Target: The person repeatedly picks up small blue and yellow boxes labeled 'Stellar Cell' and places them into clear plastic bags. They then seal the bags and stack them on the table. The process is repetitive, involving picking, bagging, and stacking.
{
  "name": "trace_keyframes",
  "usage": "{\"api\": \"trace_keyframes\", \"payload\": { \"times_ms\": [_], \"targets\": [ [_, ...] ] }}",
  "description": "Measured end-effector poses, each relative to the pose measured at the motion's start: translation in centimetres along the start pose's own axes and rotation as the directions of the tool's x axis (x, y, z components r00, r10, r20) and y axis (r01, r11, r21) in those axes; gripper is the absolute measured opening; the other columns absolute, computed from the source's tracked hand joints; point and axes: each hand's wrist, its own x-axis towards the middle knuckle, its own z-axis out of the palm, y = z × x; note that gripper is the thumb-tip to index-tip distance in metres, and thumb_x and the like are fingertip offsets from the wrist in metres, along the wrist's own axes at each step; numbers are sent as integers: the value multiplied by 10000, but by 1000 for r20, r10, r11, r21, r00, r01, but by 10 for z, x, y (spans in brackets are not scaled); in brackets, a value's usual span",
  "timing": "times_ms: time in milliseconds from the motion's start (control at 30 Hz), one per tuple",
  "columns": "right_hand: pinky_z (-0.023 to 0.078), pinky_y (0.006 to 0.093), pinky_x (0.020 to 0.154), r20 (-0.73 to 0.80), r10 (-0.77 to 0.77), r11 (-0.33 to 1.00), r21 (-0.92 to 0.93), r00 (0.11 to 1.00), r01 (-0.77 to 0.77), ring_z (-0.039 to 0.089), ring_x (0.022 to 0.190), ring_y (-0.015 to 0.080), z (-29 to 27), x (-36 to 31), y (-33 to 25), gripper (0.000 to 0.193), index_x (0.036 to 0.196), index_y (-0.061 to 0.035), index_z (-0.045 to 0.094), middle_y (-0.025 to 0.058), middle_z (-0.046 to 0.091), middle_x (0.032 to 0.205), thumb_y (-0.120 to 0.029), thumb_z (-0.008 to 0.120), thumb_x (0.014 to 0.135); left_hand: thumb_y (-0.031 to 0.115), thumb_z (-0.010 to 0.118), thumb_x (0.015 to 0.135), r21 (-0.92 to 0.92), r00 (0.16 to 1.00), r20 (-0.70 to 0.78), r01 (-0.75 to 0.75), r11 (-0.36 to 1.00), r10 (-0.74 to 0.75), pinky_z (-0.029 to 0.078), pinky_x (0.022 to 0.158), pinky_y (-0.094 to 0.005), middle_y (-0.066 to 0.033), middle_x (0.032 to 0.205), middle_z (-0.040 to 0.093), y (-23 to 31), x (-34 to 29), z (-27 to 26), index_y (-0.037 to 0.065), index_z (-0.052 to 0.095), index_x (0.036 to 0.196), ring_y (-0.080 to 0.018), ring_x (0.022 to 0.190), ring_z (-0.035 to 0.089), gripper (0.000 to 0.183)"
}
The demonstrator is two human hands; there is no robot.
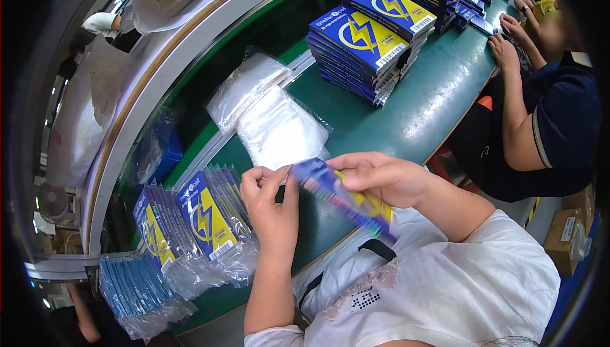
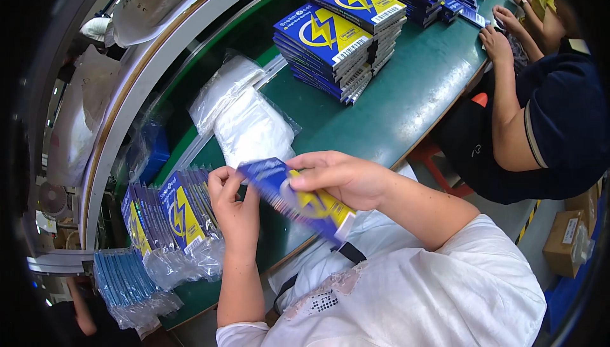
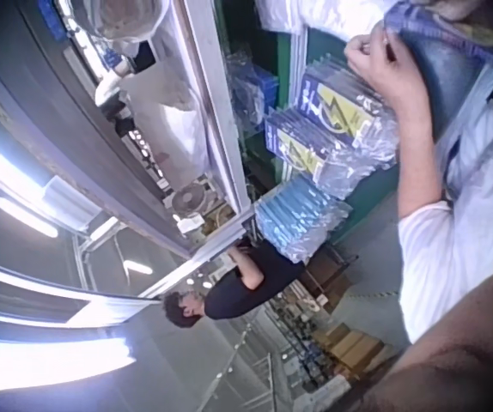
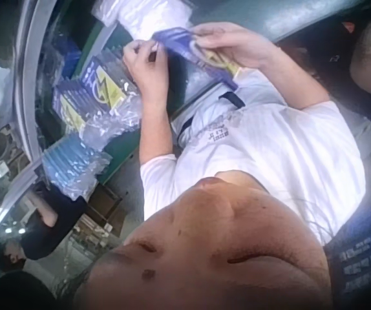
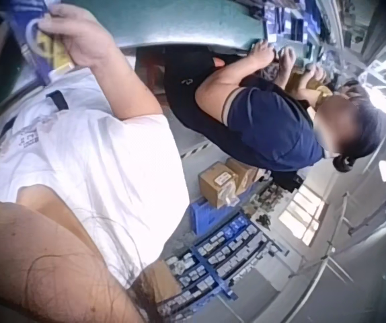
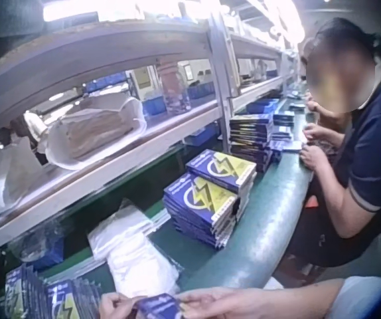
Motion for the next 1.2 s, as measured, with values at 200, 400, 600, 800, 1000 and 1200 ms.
{"api": "trace_keyframes", "payload": {
  "times_ms": [200,400,600,800,1000,1200],
  "targets": [
    [521,323,849,99,47,996,-86,994,-38,642,984,215,-8,23,0,702,1381,92,264,181,606,1140,-59,664,825,-21,661,806,-245,991,58,131,961,-120,419,594,-210,-24,788,507,1,1,-5,10,690,945,-85,685,504,146],
    [526,288,815,15,57,980,-190,998,-53,658,931,192,-22,24,-13,625,1343,99,337,170,625,1123,-49,643,819,-33,626,837,-586,863,218,489,646,-456,482,656,-219,-61,867,577,-9,1,-6,-62,657,953,-109,736,578,124],
    [498,287,840,-153,-216,944,-283,964,167,620,962,173,-12,24,16,500,1272,79,417,144,615,1073,-56,629,840,-54,596,814,-291,981,13,190,938,-194,492,676,-262,-87,839,611,0,-5,-2,-23,658,939,-154,748,612,144],
    [499,258,790,-205,-339,899,-360,918,251,611,877,132,6,18,24,418,1153,66,510,122,622,1002,-117,692,824,-79,597,778,-52,997,-22,73,996,-74,476,658,-304,-106,795,602,10,-13,-13,16,651,1019,-220,727,606,265],
    [488,214,642,-337,-391,887,-386,857,253,604,718,80,7,21,25,249,907,21,593,61,642,816,-169,724,816,-26,596,841,-369,980,104,197,908,-171,497,723,-278,-80,829,629,23,-30,-16,-41,519,1230,-142,745,611,397],
    [438,213,533,-236,-380,824,-525,894,211,542,624,33,24,13,27,269,759,13,645,18,620,674,-236,729,820,86,533,932,-890,854,271,398,221,-444,469,869,-292,-109,1074,615,32,-22,-2,-42,468,1225,-143,952,598,326]
  ]
}}
